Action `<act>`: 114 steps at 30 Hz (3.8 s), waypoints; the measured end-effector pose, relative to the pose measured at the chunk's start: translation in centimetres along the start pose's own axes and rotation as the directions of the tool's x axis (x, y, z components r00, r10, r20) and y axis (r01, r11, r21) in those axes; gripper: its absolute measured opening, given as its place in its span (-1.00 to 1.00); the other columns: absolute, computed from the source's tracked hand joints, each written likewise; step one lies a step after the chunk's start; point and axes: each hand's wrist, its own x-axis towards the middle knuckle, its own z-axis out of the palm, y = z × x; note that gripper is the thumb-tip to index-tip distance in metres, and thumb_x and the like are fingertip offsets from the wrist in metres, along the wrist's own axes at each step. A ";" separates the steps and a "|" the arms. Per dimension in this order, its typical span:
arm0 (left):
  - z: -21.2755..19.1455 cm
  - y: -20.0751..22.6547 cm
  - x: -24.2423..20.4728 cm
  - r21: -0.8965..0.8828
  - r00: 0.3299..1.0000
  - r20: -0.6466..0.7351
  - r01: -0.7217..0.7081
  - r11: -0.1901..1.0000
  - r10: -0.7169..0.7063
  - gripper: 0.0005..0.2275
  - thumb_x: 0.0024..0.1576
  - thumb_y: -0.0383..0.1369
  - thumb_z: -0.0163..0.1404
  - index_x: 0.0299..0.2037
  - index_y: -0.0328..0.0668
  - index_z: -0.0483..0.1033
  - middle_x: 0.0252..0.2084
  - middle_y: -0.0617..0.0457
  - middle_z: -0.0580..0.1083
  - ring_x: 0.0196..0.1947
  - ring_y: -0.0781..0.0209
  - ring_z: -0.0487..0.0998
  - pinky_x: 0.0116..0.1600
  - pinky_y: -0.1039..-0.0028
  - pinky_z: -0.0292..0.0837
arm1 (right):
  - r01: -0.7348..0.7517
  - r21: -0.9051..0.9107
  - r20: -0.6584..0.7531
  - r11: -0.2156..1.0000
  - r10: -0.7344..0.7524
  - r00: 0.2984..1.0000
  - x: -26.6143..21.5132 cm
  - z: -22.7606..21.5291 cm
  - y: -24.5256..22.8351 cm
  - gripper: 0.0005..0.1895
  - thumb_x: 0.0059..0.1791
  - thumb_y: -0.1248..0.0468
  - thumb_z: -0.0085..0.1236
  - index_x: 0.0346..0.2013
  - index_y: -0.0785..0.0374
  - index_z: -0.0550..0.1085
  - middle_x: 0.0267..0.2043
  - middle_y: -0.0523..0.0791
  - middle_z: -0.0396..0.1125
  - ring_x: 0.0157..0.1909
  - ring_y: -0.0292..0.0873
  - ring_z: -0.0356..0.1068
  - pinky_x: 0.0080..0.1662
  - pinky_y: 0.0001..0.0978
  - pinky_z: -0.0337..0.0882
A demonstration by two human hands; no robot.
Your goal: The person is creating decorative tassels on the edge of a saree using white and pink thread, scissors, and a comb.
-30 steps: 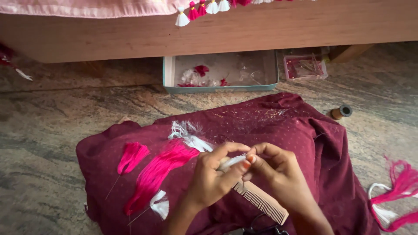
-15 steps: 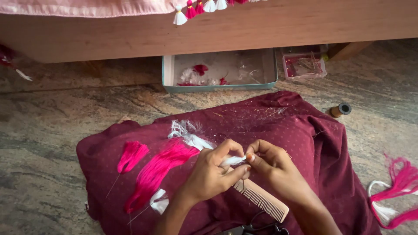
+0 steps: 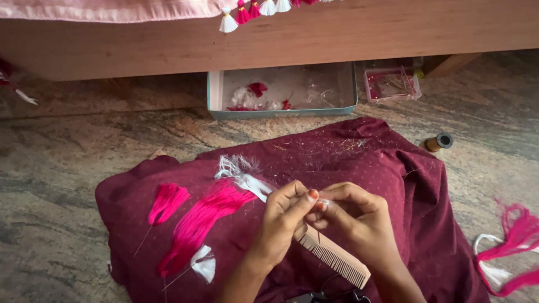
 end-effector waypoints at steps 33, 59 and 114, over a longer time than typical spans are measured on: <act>2.4 3.2 1.7 0.828 0.944 0.214 -0.312 0.466 0.252 -0.69 0.03 -0.35 0.28 -0.19 -0.18 0.36 -0.51 0.10 0.54 -0.53 0.32 0.64 -0.46 0.49 0.49 | -0.315 0.274 0.051 0.909 0.314 0.948 3.0 -1.4 -0.5 -0.92 0.00 0.43 0.00 -0.25 0.36 0.45 -0.36 -0.04 0.47 -0.33 -0.19 0.48 -0.19 -0.39 0.47; 1.9 0.0 2.6 0.905 0.792 0.092 -0.319 0.281 0.604 -0.87 0.15 -0.41 0.11 -0.20 -0.31 0.50 -0.29 -0.06 0.52 -0.37 0.15 0.61 -0.31 0.42 0.48 | -0.111 -0.314 -0.270 0.943 0.023 0.963 0.5 -3.0 3.8 -0.75 -0.01 0.31 0.18 -0.10 0.35 0.65 -0.20 -0.03 0.63 -0.19 -0.24 0.60 -0.09 -0.46 0.55; 2.0 6.2 0.7 0.342 0.939 -0.002 -0.323 0.882 0.344 -0.81 0.28 -0.36 -0.05 -0.26 -0.32 0.55 -0.35 0.12 0.59 -0.36 0.46 0.53 -0.19 0.61 0.46 | 0.404 -0.729 -0.063 0.552 -0.643 0.763 1.0 2.9 -3.8 -0.80 -0.12 0.49 0.25 -0.21 0.32 0.61 -0.59 -0.12 0.37 -0.62 -0.35 0.29 -0.51 -0.47 0.26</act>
